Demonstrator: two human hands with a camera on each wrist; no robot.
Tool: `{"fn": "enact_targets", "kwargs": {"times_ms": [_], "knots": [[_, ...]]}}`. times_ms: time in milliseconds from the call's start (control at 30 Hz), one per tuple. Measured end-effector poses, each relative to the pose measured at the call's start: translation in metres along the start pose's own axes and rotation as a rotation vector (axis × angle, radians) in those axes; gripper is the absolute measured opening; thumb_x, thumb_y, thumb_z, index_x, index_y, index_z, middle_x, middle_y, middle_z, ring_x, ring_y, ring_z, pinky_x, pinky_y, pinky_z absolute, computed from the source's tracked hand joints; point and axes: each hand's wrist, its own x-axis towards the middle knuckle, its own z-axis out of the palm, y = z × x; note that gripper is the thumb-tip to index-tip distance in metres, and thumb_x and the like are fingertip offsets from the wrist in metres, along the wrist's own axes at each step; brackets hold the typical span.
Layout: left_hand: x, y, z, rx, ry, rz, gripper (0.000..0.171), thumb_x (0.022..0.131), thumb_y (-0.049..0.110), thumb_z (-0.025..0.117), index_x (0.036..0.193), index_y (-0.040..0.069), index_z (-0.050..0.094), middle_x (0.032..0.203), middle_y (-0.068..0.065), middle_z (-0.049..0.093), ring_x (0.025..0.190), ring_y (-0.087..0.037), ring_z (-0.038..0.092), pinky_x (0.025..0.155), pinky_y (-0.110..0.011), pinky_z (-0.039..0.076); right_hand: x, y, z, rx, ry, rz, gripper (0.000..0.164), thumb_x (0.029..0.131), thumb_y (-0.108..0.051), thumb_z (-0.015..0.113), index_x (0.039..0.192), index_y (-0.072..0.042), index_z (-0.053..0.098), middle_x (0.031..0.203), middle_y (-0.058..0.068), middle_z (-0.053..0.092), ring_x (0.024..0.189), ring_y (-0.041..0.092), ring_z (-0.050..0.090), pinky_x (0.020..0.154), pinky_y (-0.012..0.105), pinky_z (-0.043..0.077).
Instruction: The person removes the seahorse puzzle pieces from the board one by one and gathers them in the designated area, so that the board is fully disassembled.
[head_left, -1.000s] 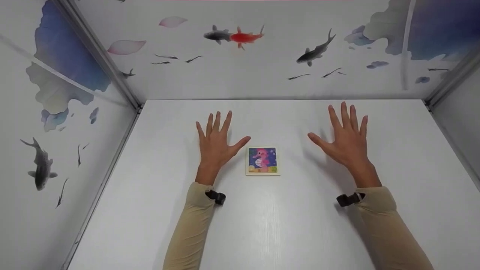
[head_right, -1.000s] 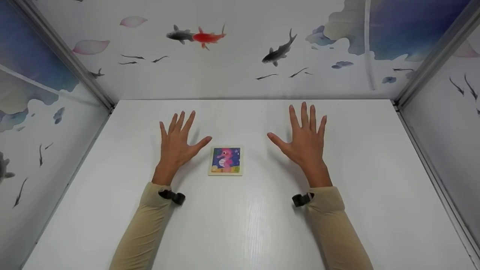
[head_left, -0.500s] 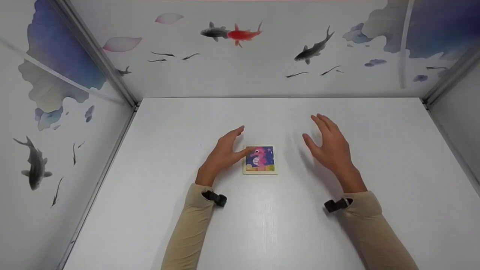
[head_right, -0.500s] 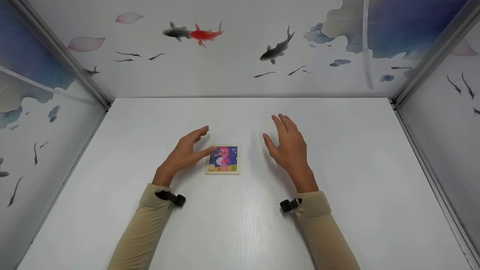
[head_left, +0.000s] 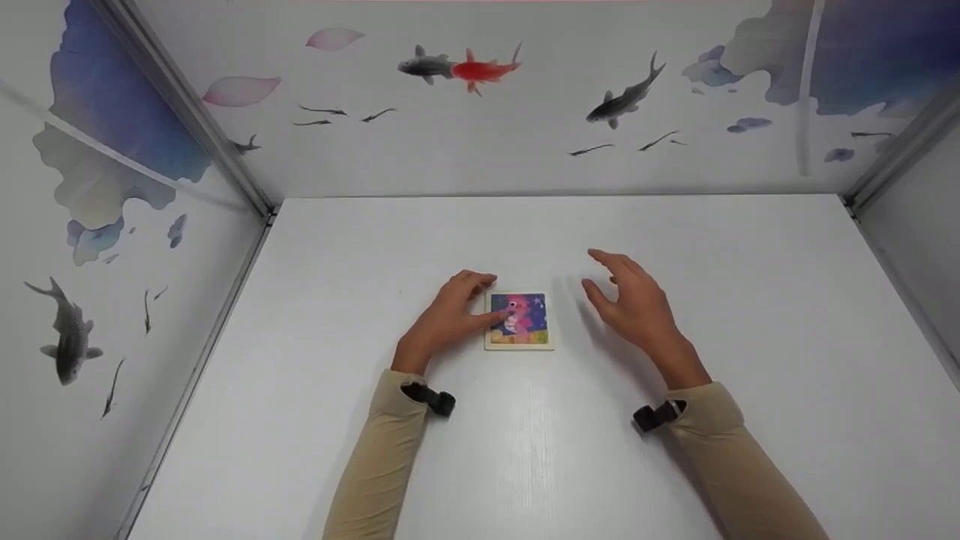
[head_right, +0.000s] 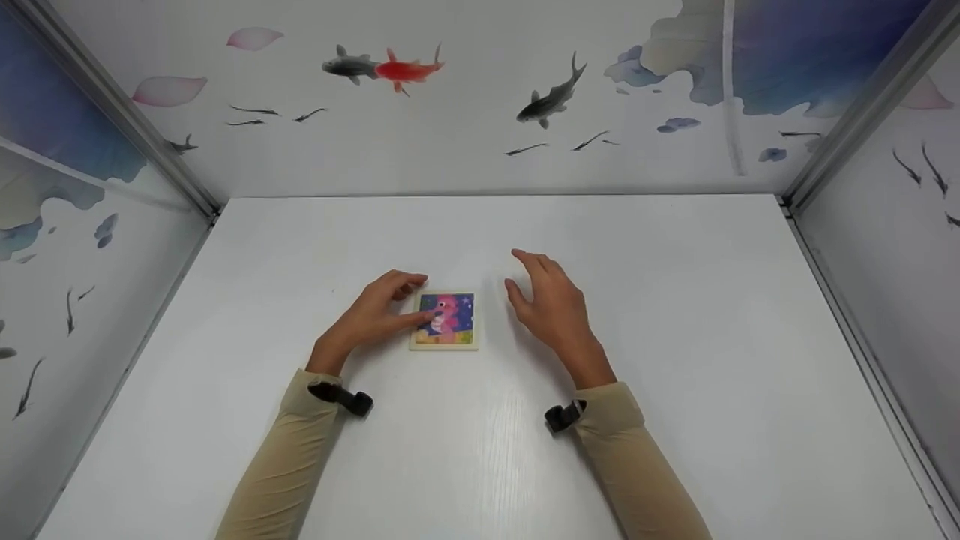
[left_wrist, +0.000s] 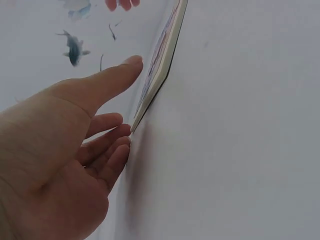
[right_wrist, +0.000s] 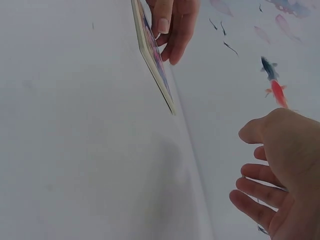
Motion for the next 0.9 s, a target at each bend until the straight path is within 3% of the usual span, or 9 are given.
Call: {"fn": "enact_targets", "kwargs": {"times_ms": [200,400,900], "knots": [[-0.001,-0.010,-0.003,-0.027,-0.007,0.049,0.058,0.105,0.039,0.074,0.154,0.011,0.059,0.145,-0.007,0.062,0.135,-0.022,0.060,0.119,-0.040,0.048,0.003,-0.012,0.013,0.083,-0.067,-0.024,0.047,0.104,-0.019,0.075,0.148,-0.009,0.064,0.134,0.016,0.072,0.121,0.032,0.071,0.097,0.048,0.064],[0.001,-0.014,-0.006,-0.057,-0.018,0.104,0.050,0.105,0.025,0.073,0.151,0.007,0.061,0.146,-0.011,0.062,0.137,-0.025,0.060,0.121,-0.042,0.047,0.008,-0.024,0.026,0.147,-0.132,-0.056,0.042,0.102,-0.013,0.075,0.143,-0.004,0.067,0.121,0.017,0.074,0.107,0.028,0.073,0.089,0.044,0.066],[0.001,-0.015,-0.005,-0.041,-0.009,0.098,0.053,0.100,0.027,0.079,0.148,0.011,0.064,0.144,-0.006,0.063,0.137,-0.021,0.059,0.122,-0.040,0.046,0.020,-0.051,0.057,0.222,-0.264,-0.073,0.032,0.102,-0.009,0.075,0.133,-0.004,0.072,0.106,0.009,0.073,0.094,0.022,0.067,0.088,0.039,0.064]]}}
